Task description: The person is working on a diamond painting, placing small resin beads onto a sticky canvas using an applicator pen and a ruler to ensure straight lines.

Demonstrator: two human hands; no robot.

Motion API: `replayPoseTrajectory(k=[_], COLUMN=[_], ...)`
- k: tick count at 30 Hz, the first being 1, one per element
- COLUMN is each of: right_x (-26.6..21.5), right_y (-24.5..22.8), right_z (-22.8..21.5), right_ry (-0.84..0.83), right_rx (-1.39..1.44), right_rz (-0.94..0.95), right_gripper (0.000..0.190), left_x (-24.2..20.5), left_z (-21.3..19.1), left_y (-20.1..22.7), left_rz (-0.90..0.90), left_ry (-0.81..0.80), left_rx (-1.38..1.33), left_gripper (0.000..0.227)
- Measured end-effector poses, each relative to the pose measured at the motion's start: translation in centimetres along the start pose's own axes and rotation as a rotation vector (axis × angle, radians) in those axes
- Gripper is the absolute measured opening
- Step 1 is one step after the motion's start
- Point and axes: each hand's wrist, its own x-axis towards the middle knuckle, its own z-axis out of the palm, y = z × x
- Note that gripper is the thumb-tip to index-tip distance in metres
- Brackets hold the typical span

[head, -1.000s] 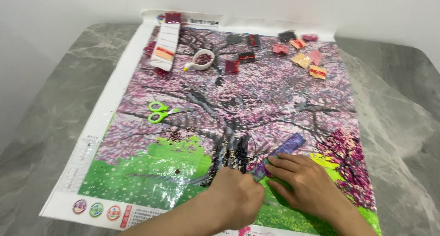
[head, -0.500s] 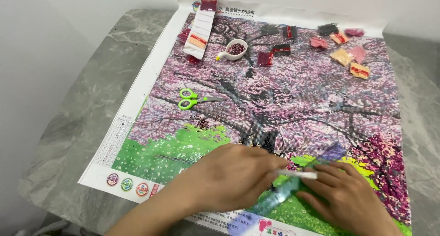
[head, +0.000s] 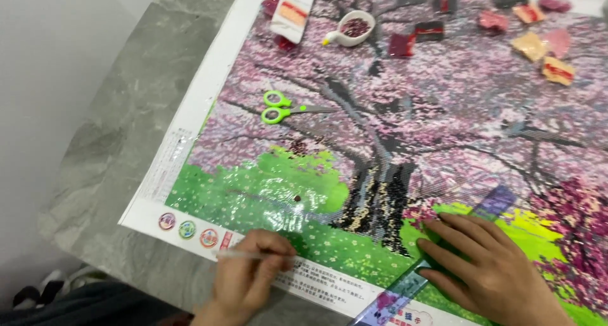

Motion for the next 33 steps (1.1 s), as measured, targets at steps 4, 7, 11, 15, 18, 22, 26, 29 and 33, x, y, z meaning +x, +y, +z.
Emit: replayPoseTrajectory(k=[4, 7, 11, 15, 18, 22, 26, 29, 33], right_x=[0.2, 0.4, 0.5, 0.6, 0.7, 0.6, 0.7, 0.6, 0.7], right_y=[0.0, 0.0, -0.1, 0.0, 0.0, 0.1, -0.1, -0.1, -0.1], right_z=[0.3, 0.4, 0.2, 0.2, 0.1, 0.3, 0.1, 0.2, 0.1], right_ry=[-0.018, -0.024, -0.03, -0.042, -0.035, -0.06, -0.034, -0.044, -0.031], right_rx=[0.031, 0.029, 0.023, 0.03, 0.023, 0.026, 0.035, 0.035, 0.035], right_rz=[0.008, 0.006, 0.008, 0.016, 0.002, -0.003, -0.008, -0.004, -0.003], right_gripper=[0.046, 0.046, 0.046, 0.046, 0.046, 0.047, 0.048, 0.049, 0.048], left_x=[-2.6, -3.4, -2.9, -2.7, -2.8, -2.9, -2.5, -2.5, -2.6], left_z=[1.1, 1.8, 1.9, 2.2, 2.2, 2.2, 2.2, 2.2, 2.3], left_y=[-2.3, -3.1, -2.5, -2.4, -2.6, -2.7, -2.3, -2.4, -2.9], left_rz=[0.1, 0.09, 0.082, 0.171, 0.145, 0.14, 0.154, 0.175, 0.104], left_ry=[0.073, 0.089, 0.004, 0.048, 0.036, 0.042, 0.043, 0.053, 0.035], left_rx=[0.092, 0.074, 0.094, 0.14, 0.149, 0.162, 0.161, 0.213, 0.308], left_gripper=[0.012, 0.008, 0.008, 0.006, 0.006, 0.007, 0.009, 0.009, 0.014])
